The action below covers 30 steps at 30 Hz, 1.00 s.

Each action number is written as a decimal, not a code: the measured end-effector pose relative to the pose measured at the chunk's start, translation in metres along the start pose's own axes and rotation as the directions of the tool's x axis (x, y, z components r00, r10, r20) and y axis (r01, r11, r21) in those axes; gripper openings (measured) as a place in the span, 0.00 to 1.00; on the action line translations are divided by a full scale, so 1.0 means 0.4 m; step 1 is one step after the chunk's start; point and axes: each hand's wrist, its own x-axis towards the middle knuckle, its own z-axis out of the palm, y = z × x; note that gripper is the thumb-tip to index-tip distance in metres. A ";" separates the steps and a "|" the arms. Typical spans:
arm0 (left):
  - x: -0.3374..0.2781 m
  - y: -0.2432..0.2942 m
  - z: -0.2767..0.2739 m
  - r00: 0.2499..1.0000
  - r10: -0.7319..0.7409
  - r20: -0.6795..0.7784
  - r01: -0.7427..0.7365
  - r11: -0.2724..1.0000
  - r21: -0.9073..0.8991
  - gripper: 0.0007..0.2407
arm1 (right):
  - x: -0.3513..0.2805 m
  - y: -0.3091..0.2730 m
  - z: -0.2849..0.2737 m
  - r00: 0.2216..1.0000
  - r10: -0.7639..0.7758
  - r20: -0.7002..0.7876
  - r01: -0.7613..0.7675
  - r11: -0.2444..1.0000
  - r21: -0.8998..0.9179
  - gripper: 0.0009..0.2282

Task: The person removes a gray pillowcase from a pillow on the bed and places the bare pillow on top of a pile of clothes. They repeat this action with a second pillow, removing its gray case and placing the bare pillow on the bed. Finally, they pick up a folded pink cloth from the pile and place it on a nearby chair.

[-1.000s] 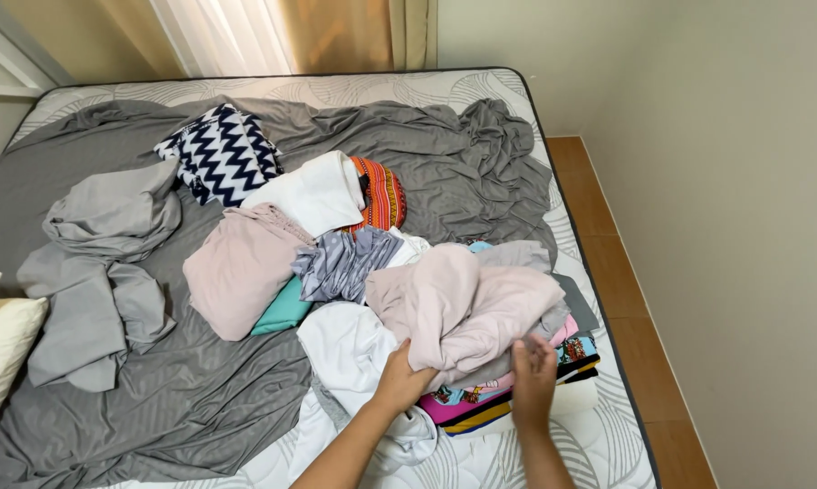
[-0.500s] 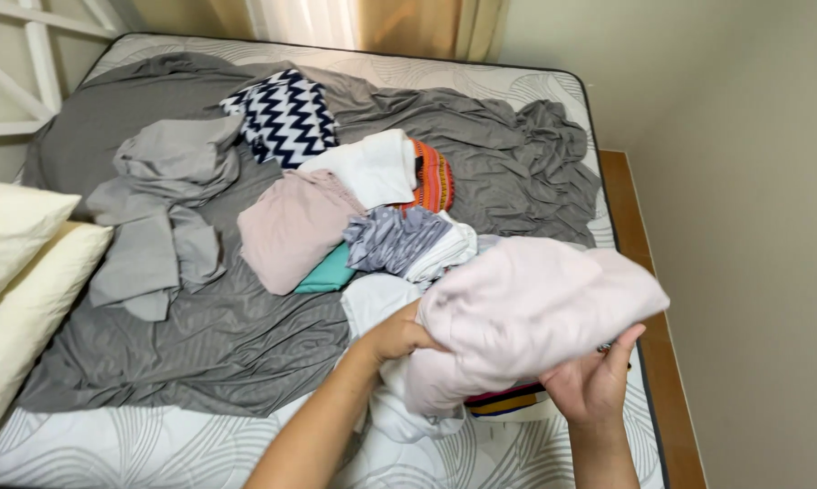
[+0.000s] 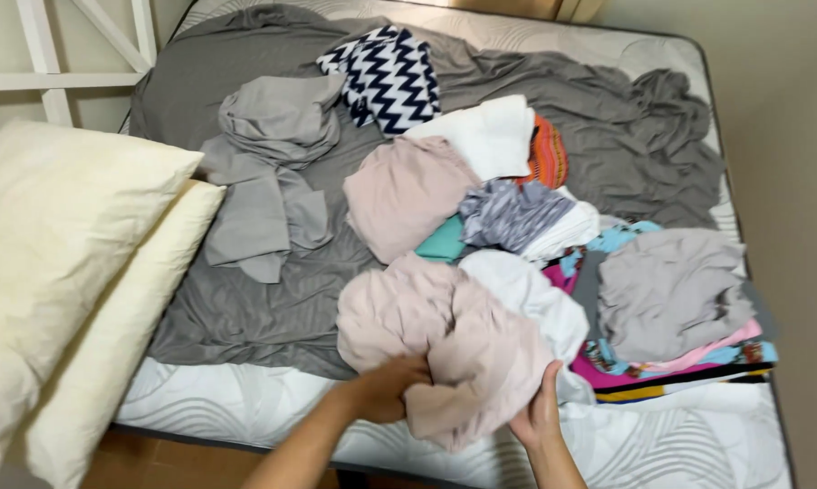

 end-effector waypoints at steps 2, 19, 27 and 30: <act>-0.095 -0.152 0.011 0.991 -0.132 -0.037 0.119 0.961 -0.251 0.21 | -0.009 0.133 -0.103 0.986 0.110 -0.122 -0.114 0.993 -0.027 0.39; -0.263 -0.824 0.142 0.350 -0.920 -0.178 0.181 0.253 -0.950 0.28 | 0.320 0.371 0.058 0.933 -0.343 0.111 0.076 -0.115 -0.991 0.35; -0.254 -0.737 0.218 0.290 -0.795 -0.532 0.311 0.604 -0.734 0.42 | 0.414 0.398 -0.006 0.959 -0.166 -0.230 -0.254 -0.141 -0.957 0.52; -0.231 -0.742 0.222 0.336 -0.859 -0.387 0.257 0.479 -0.839 0.41 | 0.446 0.380 -0.061 0.968 -0.015 -0.249 -0.248 0.069 -0.966 0.55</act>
